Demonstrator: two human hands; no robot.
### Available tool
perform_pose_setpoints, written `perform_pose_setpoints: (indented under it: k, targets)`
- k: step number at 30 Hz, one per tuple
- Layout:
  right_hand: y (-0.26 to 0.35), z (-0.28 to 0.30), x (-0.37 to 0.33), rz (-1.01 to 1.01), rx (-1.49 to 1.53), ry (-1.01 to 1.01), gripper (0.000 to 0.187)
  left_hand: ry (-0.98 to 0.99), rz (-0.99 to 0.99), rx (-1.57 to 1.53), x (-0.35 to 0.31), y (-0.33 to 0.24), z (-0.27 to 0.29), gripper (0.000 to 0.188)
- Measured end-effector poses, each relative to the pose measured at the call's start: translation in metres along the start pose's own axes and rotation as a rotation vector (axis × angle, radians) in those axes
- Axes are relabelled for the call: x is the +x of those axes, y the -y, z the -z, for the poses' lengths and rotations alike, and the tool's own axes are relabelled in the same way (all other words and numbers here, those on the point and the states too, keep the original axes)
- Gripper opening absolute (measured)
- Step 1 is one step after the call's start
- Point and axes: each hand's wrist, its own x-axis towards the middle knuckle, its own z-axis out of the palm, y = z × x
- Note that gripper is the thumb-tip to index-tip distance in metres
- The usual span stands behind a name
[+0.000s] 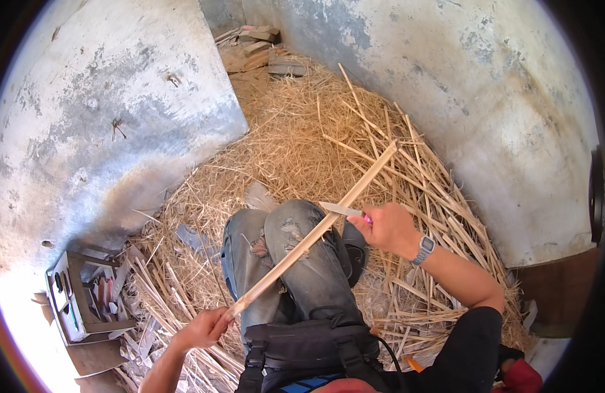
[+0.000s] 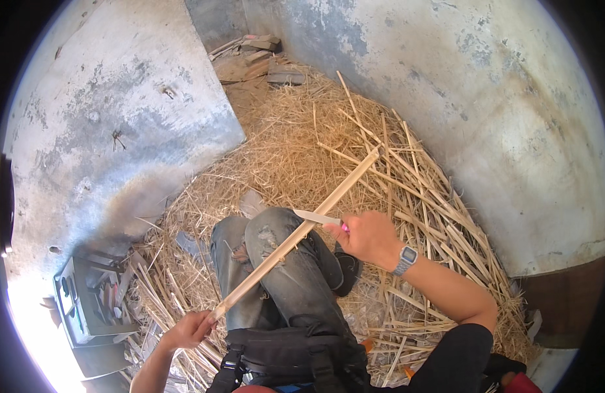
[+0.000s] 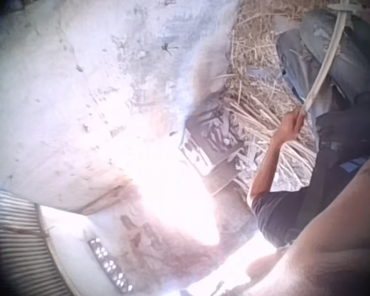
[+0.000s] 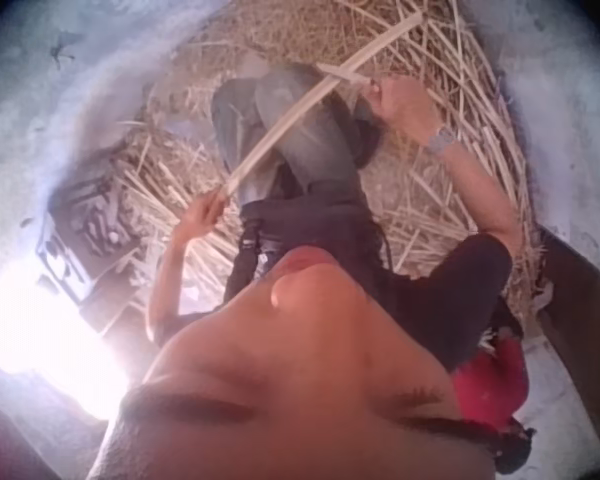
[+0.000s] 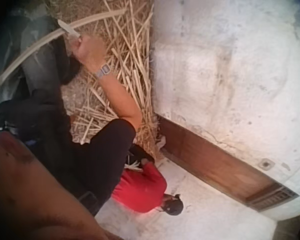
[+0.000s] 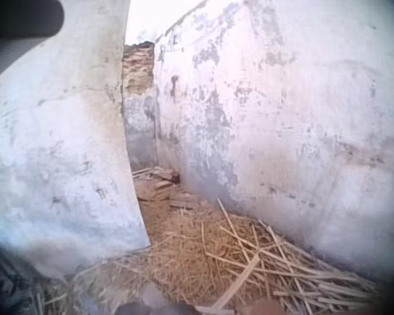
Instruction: The person shaves a thin strip of wood using a small knife and then handles a long wooden staff with a machete.
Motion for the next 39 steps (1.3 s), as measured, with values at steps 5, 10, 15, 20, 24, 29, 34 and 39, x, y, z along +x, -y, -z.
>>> perform_pose_setpoints:
  k: [5, 10, 15, 20, 24, 29, 34, 39]
  targets:
    - [-0.074, 0.029, 0.025, -0.245, -0.109, -0.194, 0.065, -0.014, -0.002, 0.035, -0.005, 0.0, 0.003, 0.029]
    - [-0.072, 0.025, 0.028, -0.306, 0.211, -0.34, 0.061, -0.01, -0.078, 0.078, 0.019, -0.015, 0.006, 0.033]
    - [0.018, 0.016, 0.013, -0.183, 0.524, -0.108, 0.048, -0.042, -0.069, 0.056, 0.03, -0.027, 0.0, 0.029]
    - [0.038, -0.006, 0.014, -0.146, 0.629, -0.233, 0.036, -0.043, -0.059, 0.089, 0.037, -0.034, 0.003, 0.026]
    - [0.032, -0.013, 0.014, -0.149, 0.693, -0.353, 0.027, -0.063, -0.103, 0.098, 0.035, -0.028, 0.003, 0.027]
    - [-0.011, 0.016, 0.018, -0.296, 0.533, -0.513, 0.027, -0.03, -0.057, 0.036, 0.032, -0.023, 0.003, 0.031]
    - [-0.008, 0.027, 0.022, -0.266, 0.509, -0.524, 0.039, 0.08, 0.042, -0.217, 0.034, -0.015, 0.003, 0.033]
    - [-0.011, 0.024, 0.016, -0.244, 0.346, -0.266, 0.056, 0.111, 0.057, -0.29, 0.035, -0.014, 0.004, 0.035]
